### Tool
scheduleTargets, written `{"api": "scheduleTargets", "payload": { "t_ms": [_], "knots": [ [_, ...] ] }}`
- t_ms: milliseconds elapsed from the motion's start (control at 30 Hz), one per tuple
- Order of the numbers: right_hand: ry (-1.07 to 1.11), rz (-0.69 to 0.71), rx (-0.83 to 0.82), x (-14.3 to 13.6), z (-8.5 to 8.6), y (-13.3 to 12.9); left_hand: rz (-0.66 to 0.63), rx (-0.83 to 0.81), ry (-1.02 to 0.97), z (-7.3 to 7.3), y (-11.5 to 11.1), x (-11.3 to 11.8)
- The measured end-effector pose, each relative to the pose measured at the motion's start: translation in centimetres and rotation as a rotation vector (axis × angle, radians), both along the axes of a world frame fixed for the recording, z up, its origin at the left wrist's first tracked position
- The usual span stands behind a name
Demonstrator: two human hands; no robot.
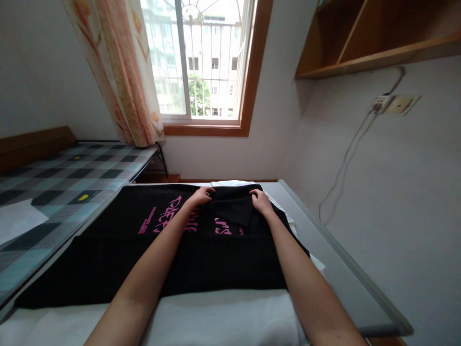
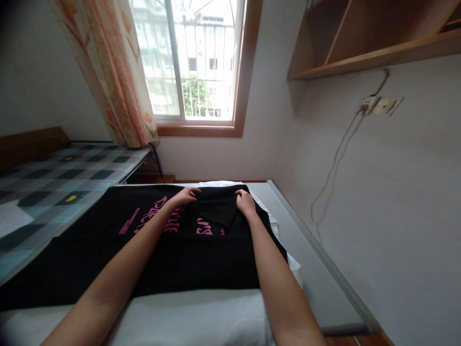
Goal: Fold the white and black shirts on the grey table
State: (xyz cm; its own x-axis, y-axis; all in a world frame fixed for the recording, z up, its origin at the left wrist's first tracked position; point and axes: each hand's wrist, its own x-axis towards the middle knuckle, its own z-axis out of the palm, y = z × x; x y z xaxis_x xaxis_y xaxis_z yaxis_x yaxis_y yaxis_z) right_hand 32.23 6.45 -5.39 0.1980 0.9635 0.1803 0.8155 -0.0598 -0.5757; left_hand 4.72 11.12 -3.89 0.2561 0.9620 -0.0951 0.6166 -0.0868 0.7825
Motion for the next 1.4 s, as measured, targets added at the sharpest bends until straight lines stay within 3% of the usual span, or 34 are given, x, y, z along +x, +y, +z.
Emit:
{"api": "scheduleTargets", "payload": {
  "t_ms": [167, 300, 400, 500, 667, 933, 1067, 1133, 1200, 1300, 1400],
  "knots": [
    [0.051, -0.057, 0.025, 0.1, 0.3, 0.1, -0.053, 0.219, 0.212, -0.2, -0.3, 0.4],
    [0.097, -0.070, 0.031, 0.2, 0.6, 0.2, -0.052, 0.298, 0.272, -0.8, -0.5, 0.7],
    [0.110, 0.043, -0.035, 0.5, 1.2, -0.1, -0.015, 0.341, 0.340, -1.0, -0.8, 0.9],
    [0.151, 0.216, -0.219, 0.9, 2.3, -0.8, 0.017, 0.397, 0.415, -0.8, -1.2, 0.9],
    [0.232, 0.425, -0.489, 0.8, 3.9, -1.9, -0.095, 0.473, 0.474, -0.7, -1.4, 1.2],
    [0.225, 0.618, -0.573, 1.1, 4.4, -2.4, -0.156, 0.490, 0.523, -0.8, -1.6, 1.0],
    [0.129, 0.559, -0.676, 1.8, 5.0, -2.3, -0.157, 0.490, 0.558, -0.4, -2.0, 1.0],
    [-0.001, 0.461, -0.610, 1.6, 5.3, -2.1, -0.130, 0.521, 0.576, -0.2, -2.3, 1.4],
    [-0.122, 0.388, -0.439, 0.7, 5.6, -1.9, -0.127, 0.582, 0.569, -0.3, -2.8, 2.1],
    [-0.159, 0.397, -0.198, -1.3, 5.6, -1.6, -0.227, 0.651, 0.533, -0.9, -3.5, 3.3],
    [-0.105, 0.434, -0.102, -3.0, 4.4, -1.4, -0.341, 0.591, 0.562, -1.6, -4.1, 4.1]
  ]
}}
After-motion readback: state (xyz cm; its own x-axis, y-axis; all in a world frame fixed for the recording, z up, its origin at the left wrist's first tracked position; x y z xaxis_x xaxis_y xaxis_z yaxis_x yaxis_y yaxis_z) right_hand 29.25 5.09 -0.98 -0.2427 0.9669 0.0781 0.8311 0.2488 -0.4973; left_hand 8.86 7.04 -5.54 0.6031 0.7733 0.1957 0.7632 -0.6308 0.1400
